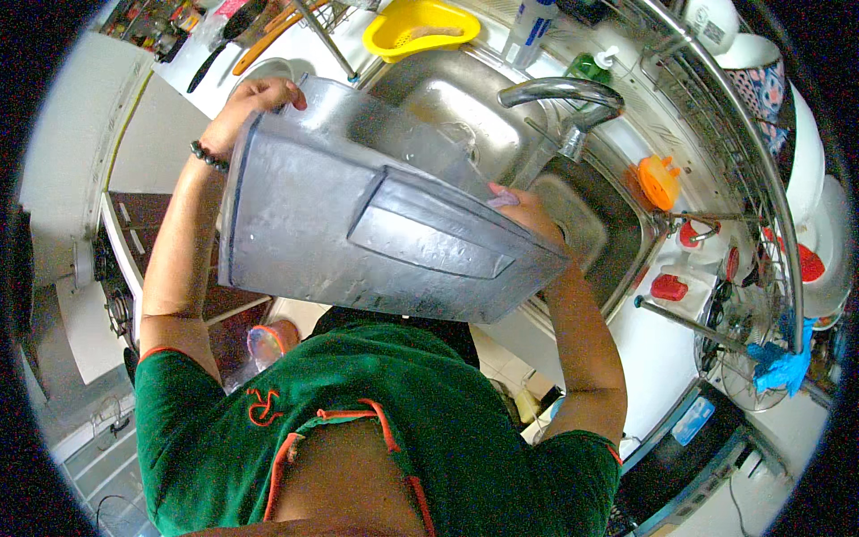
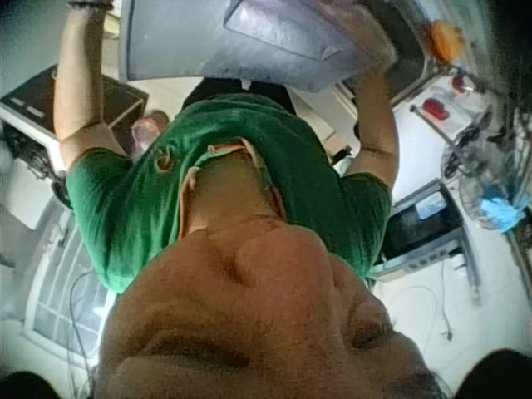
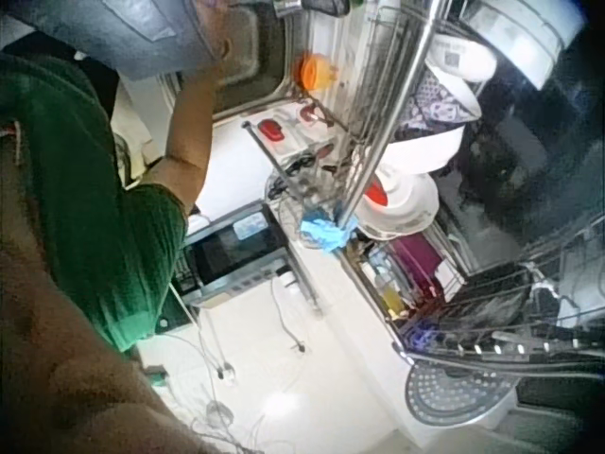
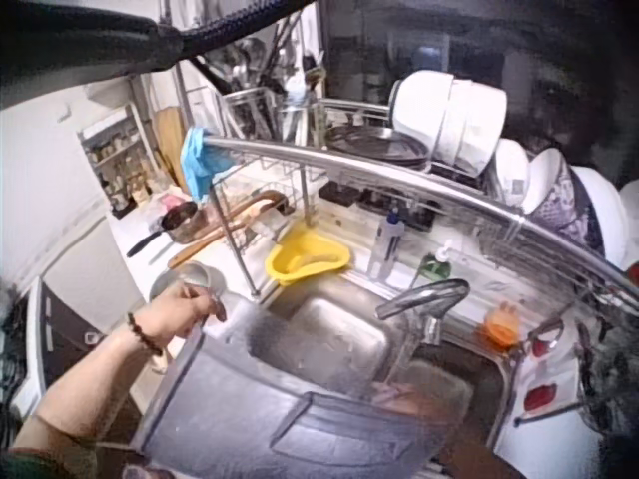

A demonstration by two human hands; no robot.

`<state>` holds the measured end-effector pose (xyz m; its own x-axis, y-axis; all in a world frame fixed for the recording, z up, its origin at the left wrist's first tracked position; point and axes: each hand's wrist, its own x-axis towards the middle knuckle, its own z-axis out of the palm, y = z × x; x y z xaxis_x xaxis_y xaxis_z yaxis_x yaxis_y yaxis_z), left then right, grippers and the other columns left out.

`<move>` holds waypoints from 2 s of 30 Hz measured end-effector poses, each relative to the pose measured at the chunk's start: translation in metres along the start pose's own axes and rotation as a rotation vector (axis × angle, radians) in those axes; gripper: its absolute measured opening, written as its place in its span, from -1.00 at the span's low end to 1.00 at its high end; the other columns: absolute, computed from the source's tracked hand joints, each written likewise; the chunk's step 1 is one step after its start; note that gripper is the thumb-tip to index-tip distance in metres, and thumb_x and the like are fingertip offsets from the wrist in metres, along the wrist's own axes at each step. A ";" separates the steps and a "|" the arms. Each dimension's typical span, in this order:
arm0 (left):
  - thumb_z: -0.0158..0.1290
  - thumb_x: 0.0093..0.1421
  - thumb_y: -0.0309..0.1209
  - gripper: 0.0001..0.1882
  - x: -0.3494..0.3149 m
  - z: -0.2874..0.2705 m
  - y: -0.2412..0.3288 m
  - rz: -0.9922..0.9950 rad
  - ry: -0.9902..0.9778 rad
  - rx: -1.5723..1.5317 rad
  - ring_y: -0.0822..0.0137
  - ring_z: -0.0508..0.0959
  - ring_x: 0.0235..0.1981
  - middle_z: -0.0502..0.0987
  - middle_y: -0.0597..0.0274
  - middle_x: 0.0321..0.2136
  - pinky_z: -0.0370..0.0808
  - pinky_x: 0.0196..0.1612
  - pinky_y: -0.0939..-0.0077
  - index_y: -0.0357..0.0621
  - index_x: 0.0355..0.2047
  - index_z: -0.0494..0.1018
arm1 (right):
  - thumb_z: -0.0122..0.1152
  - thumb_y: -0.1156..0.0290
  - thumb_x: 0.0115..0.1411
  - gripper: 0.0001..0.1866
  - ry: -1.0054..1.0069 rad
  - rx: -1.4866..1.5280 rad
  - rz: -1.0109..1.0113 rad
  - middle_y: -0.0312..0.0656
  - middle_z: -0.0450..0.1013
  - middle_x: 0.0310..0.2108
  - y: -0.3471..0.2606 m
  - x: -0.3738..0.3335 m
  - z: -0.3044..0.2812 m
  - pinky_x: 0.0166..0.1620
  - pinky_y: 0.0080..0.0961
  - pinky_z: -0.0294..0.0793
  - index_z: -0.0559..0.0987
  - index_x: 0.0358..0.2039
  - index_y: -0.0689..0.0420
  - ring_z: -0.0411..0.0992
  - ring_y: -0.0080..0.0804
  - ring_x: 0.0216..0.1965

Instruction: The person washes a transparent plastic drawer and a small rectangular plastic piece from a dishwasher. They scrub both items with a cloth under running water at the kitchen sink, rinse them, and wipe them dry before placing them aside.

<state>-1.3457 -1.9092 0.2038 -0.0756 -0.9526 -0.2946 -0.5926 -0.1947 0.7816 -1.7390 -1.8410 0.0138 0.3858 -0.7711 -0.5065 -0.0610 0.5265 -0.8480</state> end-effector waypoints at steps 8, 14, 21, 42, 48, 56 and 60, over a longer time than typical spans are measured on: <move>-0.16 0.22 -0.18 -0.70 0.030 0.015 0.088 0.055 -0.121 0.204 0.71 0.12 -0.78 0.19 0.63 -0.76 0.00 -0.74 0.76 -0.03 -0.51 0.44 | 0.11 0.35 0.10 -0.53 -0.126 0.536 -0.010 -0.32 0.44 -0.29 0.012 -0.008 0.028 -0.20 -0.70 0.34 0.36 0.00 0.28 0.37 -0.64 -0.32; -0.21 0.24 -0.22 -0.68 0.066 0.020 0.119 0.143 -0.149 0.353 0.60 0.37 -0.58 0.43 0.42 -0.56 0.33 -0.52 0.68 -0.18 -0.29 0.45 | 0.12 0.36 0.09 -0.53 -0.150 0.702 -0.042 -0.32 0.44 -0.29 0.028 0.007 0.044 -0.20 -0.70 0.34 0.36 0.01 0.29 0.37 -0.64 -0.32; -0.26 0.27 -0.23 -0.60 0.081 0.014 0.147 0.337 -0.121 0.632 0.26 0.45 -0.15 0.44 0.05 -0.11 0.34 -0.06 0.48 -0.25 -0.04 0.34 | 0.13 0.38 0.08 -0.52 -0.151 0.782 -0.072 -0.32 0.44 -0.29 0.035 0.016 0.052 -0.20 -0.71 0.34 0.35 0.01 0.29 0.37 -0.64 -0.33; -0.19 0.24 -0.34 -0.67 0.074 0.002 0.137 0.296 -0.129 0.529 0.27 0.42 -0.12 0.40 0.07 -0.08 0.35 -0.03 0.52 -0.26 -0.07 0.36 | 0.16 0.43 0.04 -0.50 -0.163 0.765 -0.057 -0.33 0.44 -0.29 0.038 0.022 0.064 -0.22 -0.71 0.34 0.34 0.02 0.29 0.37 -0.65 -0.34; -0.16 0.17 -0.19 -0.74 0.041 0.004 0.123 0.483 0.070 0.691 0.53 0.20 -0.52 0.23 0.39 -0.52 0.12 -0.47 0.63 -0.09 -0.32 0.39 | 0.17 0.44 0.03 -0.49 -0.156 0.698 -0.055 -0.33 0.44 -0.29 0.039 0.028 0.068 -0.22 -0.71 0.34 0.34 0.02 0.30 0.37 -0.65 -0.34; -0.11 0.14 -0.34 -0.82 -0.056 -0.011 0.042 -0.092 0.004 0.216 0.54 0.32 -0.39 0.36 0.40 -0.50 0.21 -0.28 0.68 -0.19 -0.46 0.38 | 0.16 0.58 -0.05 -0.36 0.202 -0.121 -0.189 -0.32 0.43 -0.32 0.003 -0.004 0.039 -0.27 -0.73 0.33 0.26 0.11 0.18 0.34 -0.61 -0.38; -0.13 0.13 -0.60 -0.85 -0.075 0.010 -0.053 0.006 0.017 0.036 0.63 0.25 -0.52 0.33 0.49 -0.53 0.21 -0.46 0.76 -0.15 -0.33 0.40 | 0.11 0.63 -0.06 -0.34 0.364 -0.256 -0.358 -0.17 0.47 -0.32 -0.003 -0.008 0.046 -0.26 -0.63 0.37 0.24 0.13 0.08 0.39 -0.51 -0.37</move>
<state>-1.3166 -1.8249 0.1797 -0.0661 -0.9577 -0.2802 -0.6203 -0.1805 0.7633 -1.6991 -1.8197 0.0274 0.0843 -0.9829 -0.1637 -0.2235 0.1414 -0.9644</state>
